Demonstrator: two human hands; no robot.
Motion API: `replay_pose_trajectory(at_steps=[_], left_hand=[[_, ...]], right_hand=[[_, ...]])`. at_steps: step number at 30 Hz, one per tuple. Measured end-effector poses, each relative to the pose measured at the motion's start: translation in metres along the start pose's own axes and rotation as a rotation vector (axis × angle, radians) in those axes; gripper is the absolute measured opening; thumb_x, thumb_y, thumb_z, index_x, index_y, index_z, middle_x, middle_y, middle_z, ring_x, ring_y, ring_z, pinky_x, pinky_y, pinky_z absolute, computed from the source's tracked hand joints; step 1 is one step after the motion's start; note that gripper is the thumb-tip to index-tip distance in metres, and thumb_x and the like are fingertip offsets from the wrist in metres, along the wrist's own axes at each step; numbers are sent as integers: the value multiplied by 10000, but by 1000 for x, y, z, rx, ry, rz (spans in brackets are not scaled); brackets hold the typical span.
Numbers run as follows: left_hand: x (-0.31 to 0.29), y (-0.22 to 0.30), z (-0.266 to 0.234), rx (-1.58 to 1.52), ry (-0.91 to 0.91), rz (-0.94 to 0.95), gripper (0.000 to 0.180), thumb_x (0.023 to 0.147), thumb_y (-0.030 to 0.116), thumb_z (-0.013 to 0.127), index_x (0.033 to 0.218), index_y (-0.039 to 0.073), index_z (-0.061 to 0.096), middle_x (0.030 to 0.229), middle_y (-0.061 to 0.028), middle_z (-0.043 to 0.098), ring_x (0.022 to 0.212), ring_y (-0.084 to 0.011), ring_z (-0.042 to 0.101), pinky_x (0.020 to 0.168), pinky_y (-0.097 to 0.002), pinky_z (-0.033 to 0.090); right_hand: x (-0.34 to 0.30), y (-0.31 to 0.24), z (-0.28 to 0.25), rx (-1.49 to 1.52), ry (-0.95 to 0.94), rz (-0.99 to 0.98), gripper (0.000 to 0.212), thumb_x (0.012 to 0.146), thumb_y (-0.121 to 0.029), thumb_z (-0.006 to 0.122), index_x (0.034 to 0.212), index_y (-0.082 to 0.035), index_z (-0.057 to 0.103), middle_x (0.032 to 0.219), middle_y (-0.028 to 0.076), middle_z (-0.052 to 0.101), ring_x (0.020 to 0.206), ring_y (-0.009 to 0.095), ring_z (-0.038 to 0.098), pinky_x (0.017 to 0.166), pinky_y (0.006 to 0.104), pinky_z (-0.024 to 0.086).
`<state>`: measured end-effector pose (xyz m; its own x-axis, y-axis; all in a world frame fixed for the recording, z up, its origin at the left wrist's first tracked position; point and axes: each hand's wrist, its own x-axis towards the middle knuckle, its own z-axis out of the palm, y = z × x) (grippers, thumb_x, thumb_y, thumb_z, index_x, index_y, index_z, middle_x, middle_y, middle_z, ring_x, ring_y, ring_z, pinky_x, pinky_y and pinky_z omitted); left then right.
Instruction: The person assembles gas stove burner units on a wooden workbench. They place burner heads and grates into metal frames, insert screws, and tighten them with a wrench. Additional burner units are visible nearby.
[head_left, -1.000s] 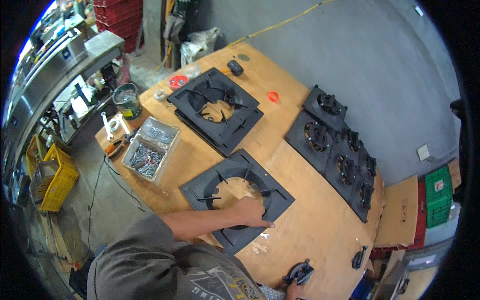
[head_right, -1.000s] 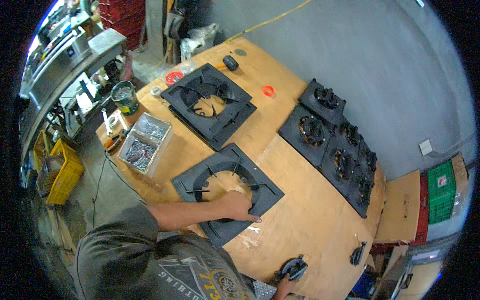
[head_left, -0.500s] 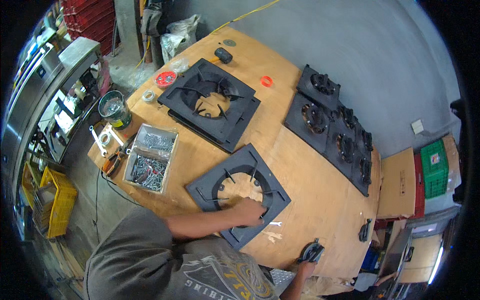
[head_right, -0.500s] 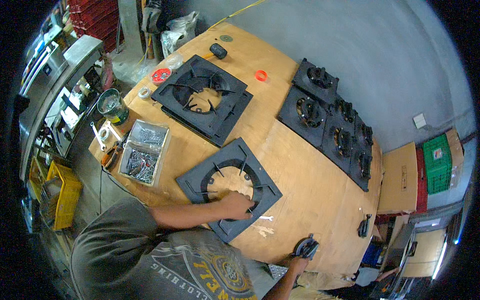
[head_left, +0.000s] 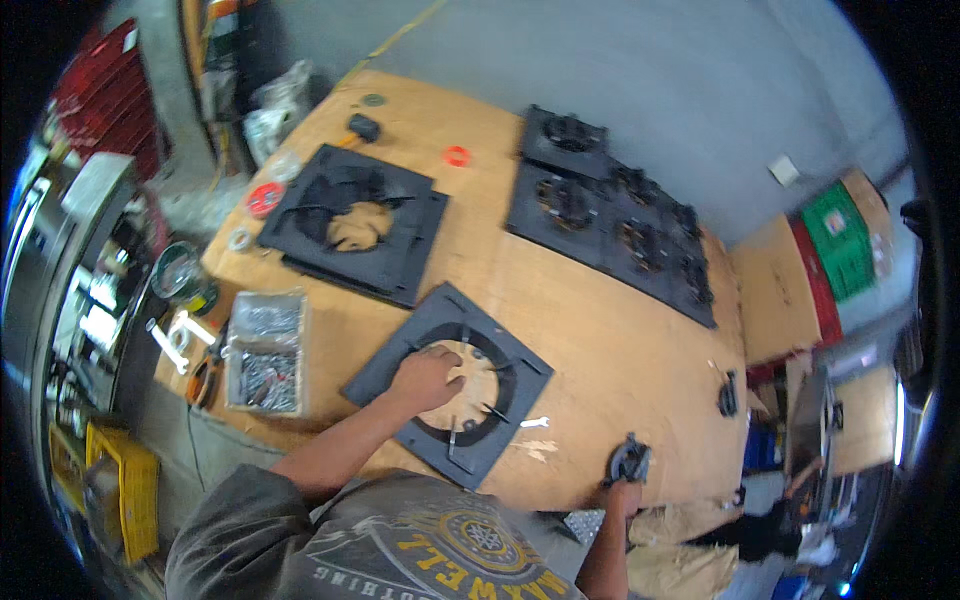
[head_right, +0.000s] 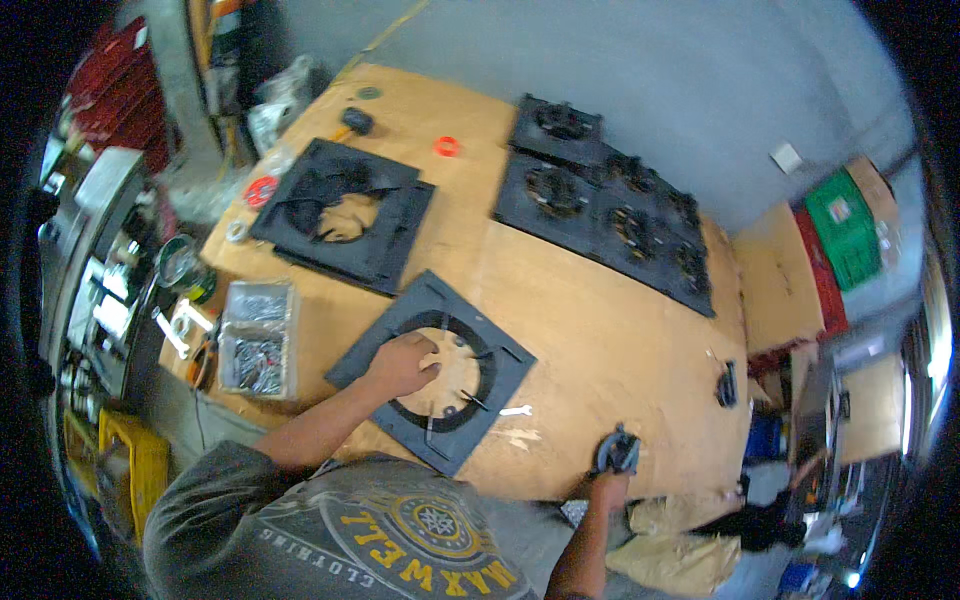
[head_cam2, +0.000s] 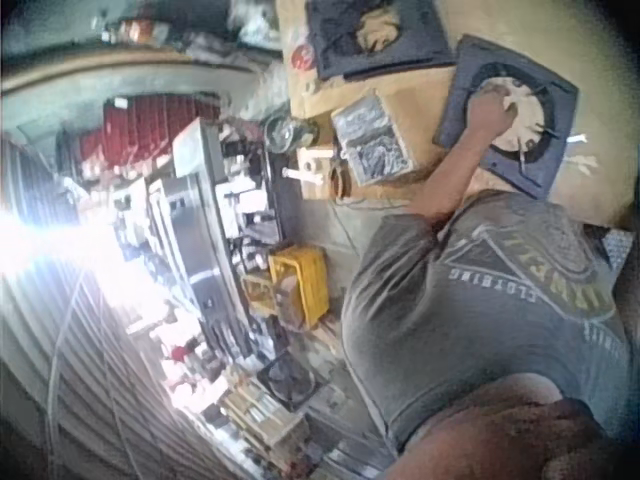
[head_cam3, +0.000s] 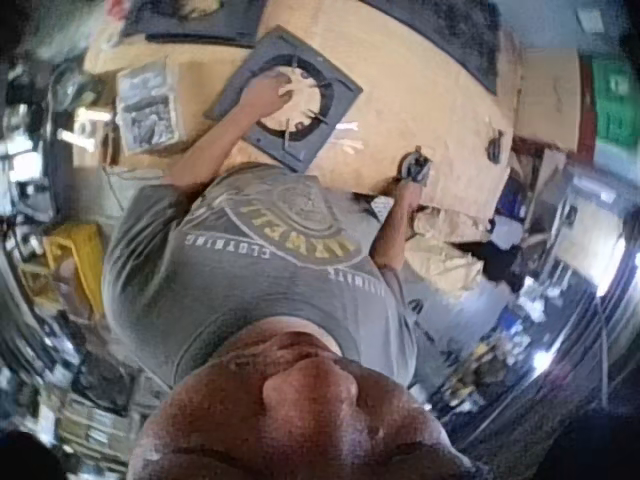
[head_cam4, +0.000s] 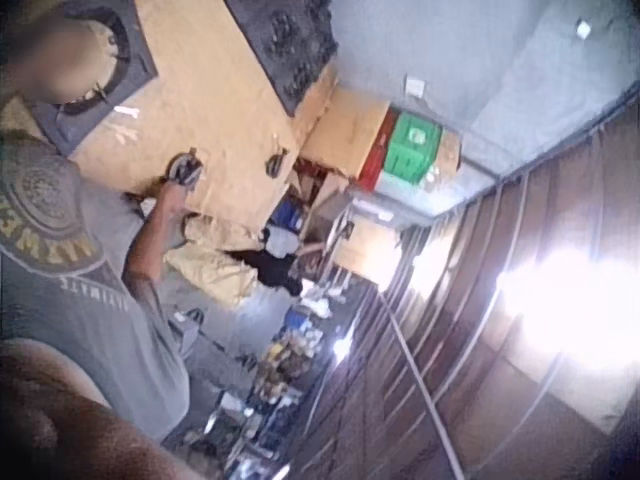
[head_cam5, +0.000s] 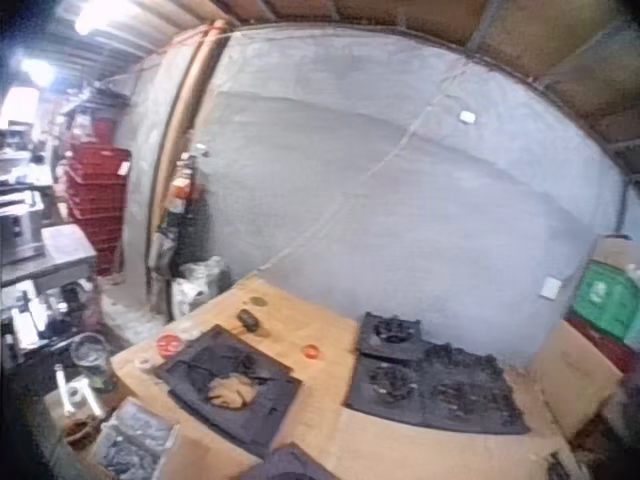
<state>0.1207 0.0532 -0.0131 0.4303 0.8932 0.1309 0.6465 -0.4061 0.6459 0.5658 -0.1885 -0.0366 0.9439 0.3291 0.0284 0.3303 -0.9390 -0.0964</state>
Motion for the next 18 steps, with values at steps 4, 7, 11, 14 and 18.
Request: replay_pose_trajectory(at_steps=[4,7,11,14,18], left_hand=[[20,26,11,-7,-199,0,443,810,334,693,1164,76,629,1180,-200,627,1086,-361,624,915,-448,519],[29,48,22,12,-266,3,617,807,380,710,1285,33,530,1250,-255,568,1100,-395,612,943,-461,507],[53,77,33,81,-405,-109,716,810,432,721,1313,-8,464,1274,-264,538,1122,-408,600,954,-466,503],[58,73,36,114,-433,-117,732,811,453,722,1307,-20,465,1267,-266,537,1130,-413,596,943,-472,510],[52,45,49,75,-462,-109,790,821,430,704,1394,-25,407,1296,-285,553,1155,-413,589,945,-469,505]], right_hand=[[-5,-22,-17,-2,-147,-67,465,909,-344,610,1218,3,590,1187,248,642,1100,449,614,928,528,486],[-28,-7,-2,390,-21,-268,410,904,-239,648,1205,34,602,1054,221,690,986,371,666,844,443,521],[-60,-32,-20,911,-259,-301,332,925,-127,623,1228,2,588,812,74,590,658,154,533,568,299,434],[-80,-50,-43,938,-263,-449,327,932,-105,610,1244,-11,577,709,11,551,512,82,484,435,257,406],[-97,-73,-59,978,-340,-558,340,929,-95,605,1257,-12,571,730,13,565,524,89,498,447,255,413]])
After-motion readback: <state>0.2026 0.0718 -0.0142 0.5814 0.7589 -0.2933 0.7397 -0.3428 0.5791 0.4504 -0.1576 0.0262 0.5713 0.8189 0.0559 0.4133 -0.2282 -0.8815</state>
